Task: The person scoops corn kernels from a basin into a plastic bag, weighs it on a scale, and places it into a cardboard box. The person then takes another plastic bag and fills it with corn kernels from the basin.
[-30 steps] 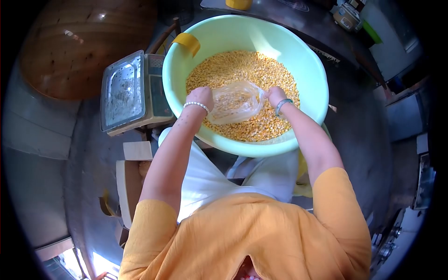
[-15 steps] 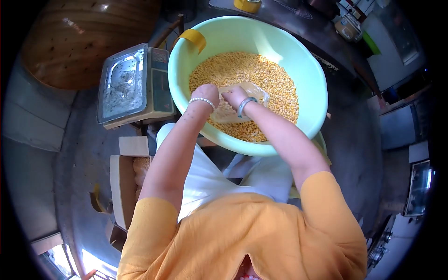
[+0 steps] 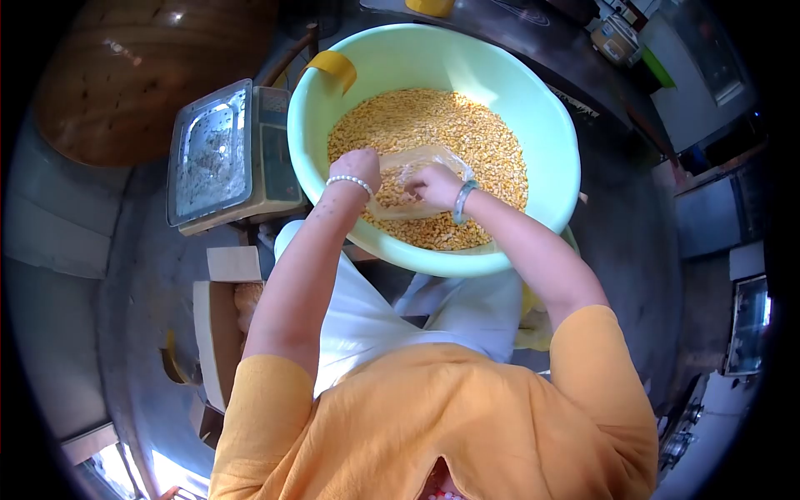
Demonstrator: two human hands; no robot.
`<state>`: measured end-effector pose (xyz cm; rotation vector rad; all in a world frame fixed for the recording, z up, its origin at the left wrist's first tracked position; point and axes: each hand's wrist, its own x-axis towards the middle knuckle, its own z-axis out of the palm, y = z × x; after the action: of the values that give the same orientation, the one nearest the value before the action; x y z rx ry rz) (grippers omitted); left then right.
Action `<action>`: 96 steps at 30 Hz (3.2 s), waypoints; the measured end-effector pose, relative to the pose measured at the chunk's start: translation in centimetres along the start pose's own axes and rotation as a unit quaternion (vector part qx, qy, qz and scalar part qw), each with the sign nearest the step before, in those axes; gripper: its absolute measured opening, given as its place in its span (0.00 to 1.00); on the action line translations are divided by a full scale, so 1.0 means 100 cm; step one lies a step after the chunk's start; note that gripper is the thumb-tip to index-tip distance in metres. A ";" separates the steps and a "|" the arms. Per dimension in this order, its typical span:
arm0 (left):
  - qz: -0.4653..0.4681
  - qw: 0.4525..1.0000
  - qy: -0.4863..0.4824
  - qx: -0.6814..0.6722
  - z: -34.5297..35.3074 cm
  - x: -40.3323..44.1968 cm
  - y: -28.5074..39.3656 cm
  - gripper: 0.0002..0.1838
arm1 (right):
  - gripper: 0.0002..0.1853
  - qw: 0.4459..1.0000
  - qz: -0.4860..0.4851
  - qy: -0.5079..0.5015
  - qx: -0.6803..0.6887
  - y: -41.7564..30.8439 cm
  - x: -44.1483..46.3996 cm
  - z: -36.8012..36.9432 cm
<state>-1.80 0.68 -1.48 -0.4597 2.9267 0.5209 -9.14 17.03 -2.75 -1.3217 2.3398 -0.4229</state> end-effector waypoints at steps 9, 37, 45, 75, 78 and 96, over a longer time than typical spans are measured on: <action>-0.012 0.999 -0.026 0.018 0.001 0.004 0.000 0.13 | 0.14 0.911 0.262 0.313 0.057 0.106 -0.006 -0.040; -0.011 0.999 -0.030 0.027 0.007 0.008 -0.002 0.14 | 0.14 0.940 0.313 0.136 -0.029 0.113 -0.004 0.021; -0.013 0.999 -0.034 0.021 0.005 0.007 -0.002 0.14 | 0.17 0.926 0.355 0.125 0.015 0.110 -0.003 0.008; 0.016 0.999 -0.037 0.001 -0.005 -0.002 0.000 0.13 | 0.12 0.941 0.225 0.126 0.220 0.001 0.029 0.001; 0.014 1.000 -0.025 0.000 -0.005 -0.004 0.001 0.13 | 0.11 0.911 0.164 0.273 0.260 0.012 0.019 -0.014; 0.004 0.999 -0.043 0.033 0.003 0.004 0.001 0.14 | 0.17 0.940 0.329 0.084 -0.022 0.134 0.000 0.037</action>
<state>-2.21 0.74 -1.84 -0.4083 2.8545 0.4309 -17.21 23.60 -12.02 -0.4615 2.7577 -0.2722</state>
